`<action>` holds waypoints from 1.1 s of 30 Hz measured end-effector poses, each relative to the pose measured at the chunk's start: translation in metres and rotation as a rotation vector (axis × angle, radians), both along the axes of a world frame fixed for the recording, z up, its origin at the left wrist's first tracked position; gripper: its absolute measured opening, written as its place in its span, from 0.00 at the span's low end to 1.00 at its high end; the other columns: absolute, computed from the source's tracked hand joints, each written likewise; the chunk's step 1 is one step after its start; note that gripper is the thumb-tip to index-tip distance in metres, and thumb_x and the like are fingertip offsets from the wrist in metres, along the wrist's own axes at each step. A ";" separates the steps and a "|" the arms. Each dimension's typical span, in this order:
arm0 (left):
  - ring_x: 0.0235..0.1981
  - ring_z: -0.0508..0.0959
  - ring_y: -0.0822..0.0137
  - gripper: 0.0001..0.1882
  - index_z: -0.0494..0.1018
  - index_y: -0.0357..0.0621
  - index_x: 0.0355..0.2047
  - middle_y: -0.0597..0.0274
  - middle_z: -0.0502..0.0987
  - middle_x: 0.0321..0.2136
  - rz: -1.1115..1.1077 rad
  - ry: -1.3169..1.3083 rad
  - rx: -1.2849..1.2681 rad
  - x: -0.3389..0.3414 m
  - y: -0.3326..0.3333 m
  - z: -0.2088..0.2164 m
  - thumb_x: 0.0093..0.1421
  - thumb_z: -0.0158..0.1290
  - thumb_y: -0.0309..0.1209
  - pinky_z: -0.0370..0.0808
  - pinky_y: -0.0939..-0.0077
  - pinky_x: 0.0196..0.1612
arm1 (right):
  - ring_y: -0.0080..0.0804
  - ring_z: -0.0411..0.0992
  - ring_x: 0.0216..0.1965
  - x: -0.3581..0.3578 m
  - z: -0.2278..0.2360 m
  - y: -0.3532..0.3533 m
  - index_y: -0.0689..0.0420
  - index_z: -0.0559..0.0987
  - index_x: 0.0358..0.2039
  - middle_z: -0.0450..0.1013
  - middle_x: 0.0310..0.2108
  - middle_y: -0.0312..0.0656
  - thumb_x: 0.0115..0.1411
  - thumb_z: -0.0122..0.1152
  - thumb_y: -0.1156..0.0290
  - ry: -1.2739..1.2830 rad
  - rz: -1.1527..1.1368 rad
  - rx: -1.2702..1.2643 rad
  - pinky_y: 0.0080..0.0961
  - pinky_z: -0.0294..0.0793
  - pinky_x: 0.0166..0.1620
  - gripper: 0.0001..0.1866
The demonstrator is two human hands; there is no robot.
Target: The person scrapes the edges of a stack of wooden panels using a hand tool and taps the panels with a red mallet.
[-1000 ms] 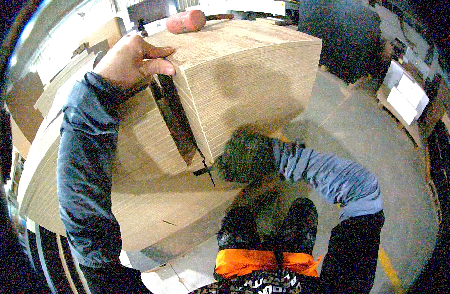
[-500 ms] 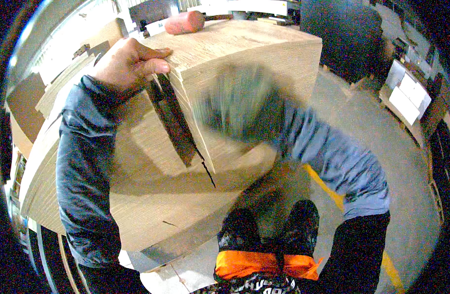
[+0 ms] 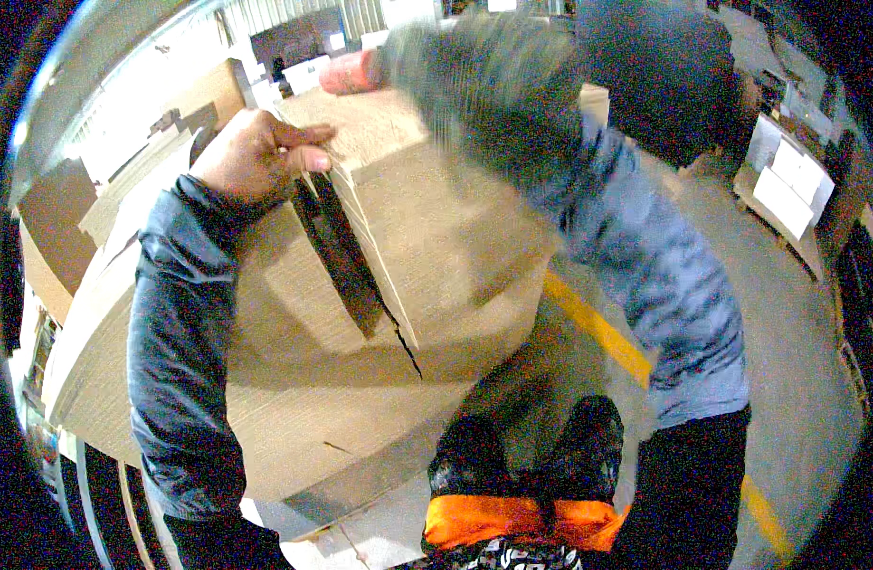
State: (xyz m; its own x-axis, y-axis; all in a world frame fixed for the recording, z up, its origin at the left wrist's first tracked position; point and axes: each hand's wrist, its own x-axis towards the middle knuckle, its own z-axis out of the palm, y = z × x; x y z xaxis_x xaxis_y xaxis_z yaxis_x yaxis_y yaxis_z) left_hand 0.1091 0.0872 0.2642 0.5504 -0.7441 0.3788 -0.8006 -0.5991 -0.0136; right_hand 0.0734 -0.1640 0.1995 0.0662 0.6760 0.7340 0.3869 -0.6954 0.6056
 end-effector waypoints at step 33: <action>0.37 0.78 0.54 0.26 0.76 0.38 0.38 0.49 0.77 0.34 -0.053 -0.072 -0.080 0.003 -0.004 -0.009 0.46 0.60 0.47 0.74 0.68 0.41 | 0.54 0.70 0.42 0.013 0.029 -0.073 0.52 0.73 0.40 0.72 0.38 0.52 0.60 0.42 0.51 0.539 -0.769 0.891 0.45 0.68 0.45 0.20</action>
State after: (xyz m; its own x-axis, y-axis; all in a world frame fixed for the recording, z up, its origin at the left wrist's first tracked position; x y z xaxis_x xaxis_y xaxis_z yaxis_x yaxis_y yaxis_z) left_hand 0.1125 0.0833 0.2548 0.4807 -0.7369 0.4753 -0.8296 -0.5577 -0.0256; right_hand 0.0868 -0.2372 0.2285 0.6436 -0.3725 0.6686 -0.2411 -0.9278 -0.2848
